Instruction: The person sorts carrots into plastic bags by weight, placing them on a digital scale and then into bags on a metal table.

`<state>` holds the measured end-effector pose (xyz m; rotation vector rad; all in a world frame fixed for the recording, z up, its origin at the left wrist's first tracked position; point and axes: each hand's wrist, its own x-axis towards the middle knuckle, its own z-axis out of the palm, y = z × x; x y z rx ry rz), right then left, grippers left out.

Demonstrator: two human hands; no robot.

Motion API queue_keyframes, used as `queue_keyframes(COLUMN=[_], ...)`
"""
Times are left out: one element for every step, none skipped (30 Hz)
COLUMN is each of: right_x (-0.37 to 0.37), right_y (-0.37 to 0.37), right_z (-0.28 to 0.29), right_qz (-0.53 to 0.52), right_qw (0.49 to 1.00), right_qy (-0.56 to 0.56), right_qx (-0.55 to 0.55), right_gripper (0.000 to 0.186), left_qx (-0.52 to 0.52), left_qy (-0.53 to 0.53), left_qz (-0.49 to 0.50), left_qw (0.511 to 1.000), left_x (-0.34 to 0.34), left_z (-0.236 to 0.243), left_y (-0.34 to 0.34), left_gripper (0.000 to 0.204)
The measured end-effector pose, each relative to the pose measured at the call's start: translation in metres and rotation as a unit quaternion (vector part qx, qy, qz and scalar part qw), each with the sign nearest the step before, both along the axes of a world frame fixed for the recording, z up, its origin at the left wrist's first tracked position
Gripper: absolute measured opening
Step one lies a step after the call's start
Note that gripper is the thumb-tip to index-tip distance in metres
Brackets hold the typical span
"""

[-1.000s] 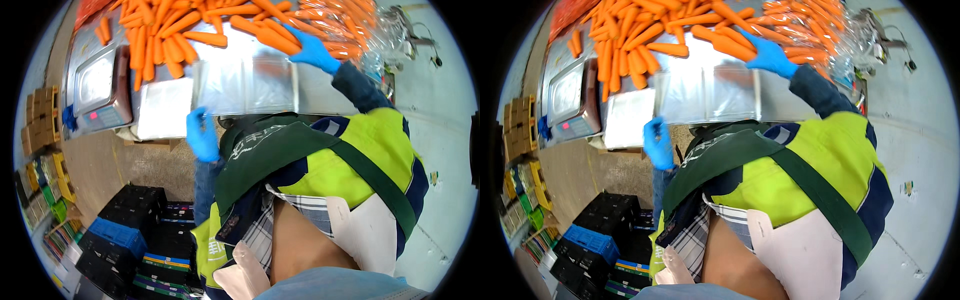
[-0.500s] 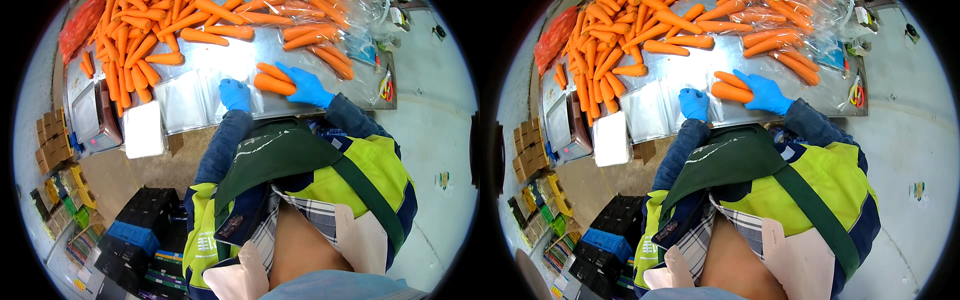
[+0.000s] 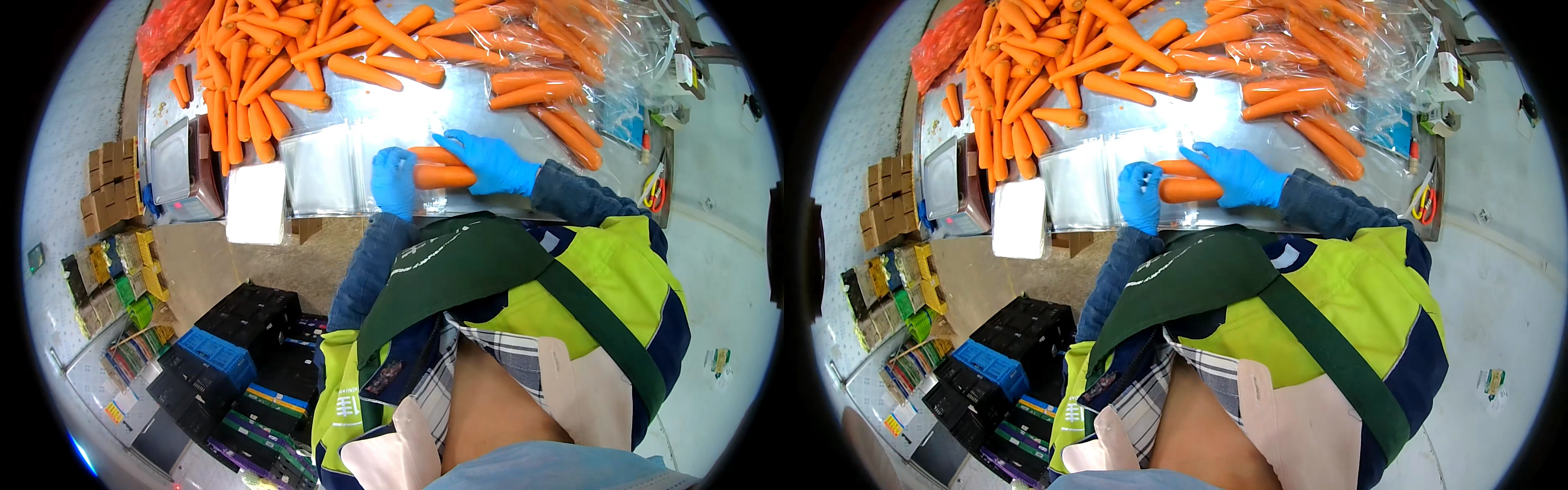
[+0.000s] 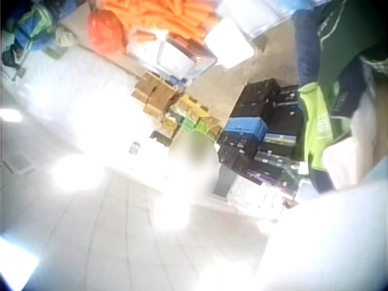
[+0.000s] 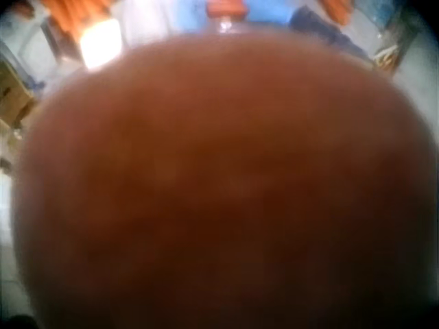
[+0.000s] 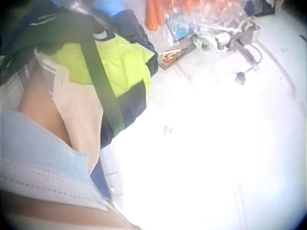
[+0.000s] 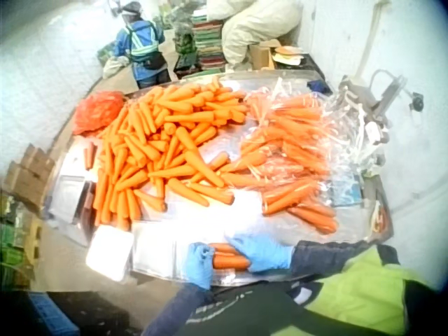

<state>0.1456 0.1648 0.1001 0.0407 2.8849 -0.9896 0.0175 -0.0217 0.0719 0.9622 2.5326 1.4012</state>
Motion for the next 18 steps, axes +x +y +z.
queue_keyframes(right_x=[-0.001,-0.001,-0.001,0.003,0.010,0.014,0.017,0.019,0.020,0.020,0.020,0.020,0.021,0.021,0.019,0.019,0.019,0.017], right_y=[0.000,0.000,0.001,0.005,0.013,0.017,0.019,0.022,0.022,0.022,0.023,0.022,0.022,0.022,0.023,0.023,0.023,0.023], right_z=[0.000,0.000,-0.001,-0.006,-0.014,-0.015,-0.016,-0.016,-0.016,-0.017,-0.019,-0.019,-0.019,-0.019,-0.019,-0.019,-0.019,-0.017], right_qz=[0.000,-0.001,-0.005,-0.007,-0.009,-0.010,-0.012,-0.014,-0.017,-0.016,-0.016,-0.016,-0.015,-0.015,-0.013,-0.009,-0.005,0.000], right_qw=[1.000,0.999,0.997,0.997,0.997,0.996,0.996,0.996,0.995,0.996,0.996,0.997,0.997,0.997,0.997,0.996,0.996,0.995], right_qy=[-0.024,-0.049,-0.073,-0.077,-0.080,-0.087,-0.089,-0.092,-0.094,-0.088,-0.083,-0.078,-0.078,-0.078,-0.078,-0.085,-0.091,-0.097], right_qx=[0.000,-0.001,-0.001,0.004,0.009,0.014,0.007,0.000,-0.008,-0.004,0.000,0.003,0.003,0.004,0.004,0.010,0.016,0.023], right_gripper=[0.092,0.092,0.091,0.091,0.090,0.090,0.089,0.089,0.088,0.088,0.088,0.088,0.088,0.087,0.087,0.088,0.088,0.089], left_qx=[0.000,0.000,0.009,-0.004,-0.016,-0.029,-0.097,-0.125,-0.154,-0.183,-0.182,-0.182,-0.182,-0.181,-0.169,-0.157,-0.145,-0.106], left_qy=[-0.024,-0.047,-0.088,-0.069,-0.051,-0.035,-0.015,-0.015,-0.015,-0.015,-0.011,0.008,0.027,0.045,0.042,0.038,0.035,-0.008], left_qz=[-0.002,-0.004,0.025,0.012,-0.001,-0.013,-0.051,-0.053,-0.056,-0.059,-0.057,-0.057,-0.057,-0.056,-0.054,-0.050,-0.047,-0.039], left_qw=[1.000,0.999,0.996,0.998,0.999,0.999,0.994,0.991,0.986,0.981,0.982,0.982,0.981,0.981,0.983,0.986,0.988,0.994], left_x=[0.001,0.003,0.003,0.004,0.003,0.006,0.011,0.013,0.012,0.011,0.011,0.011,0.009,0.008,0.006,0.003,0.001,-0.003], left_z=[-0.007,-0.014,-0.021,-0.035,-0.049,-0.052,-0.053,-0.055,-0.053,-0.051,-0.051,-0.056,-0.061,-0.066,-0.066,-0.066,-0.067,-0.061], left_y=[0.000,-0.001,-0.003,-0.005,-0.006,-0.005,-0.005,-0.003,0.000,0.003,0.004,0.003,0.001,-0.001,-0.003,-0.004,-0.005,-0.006], left_gripper=[0.004,0.005,0.008,0.009,0.011,0.013,0.025,0.026,0.026,0.027,0.024,0.023,0.022,0.022,0.019,0.016,0.014,0.011])
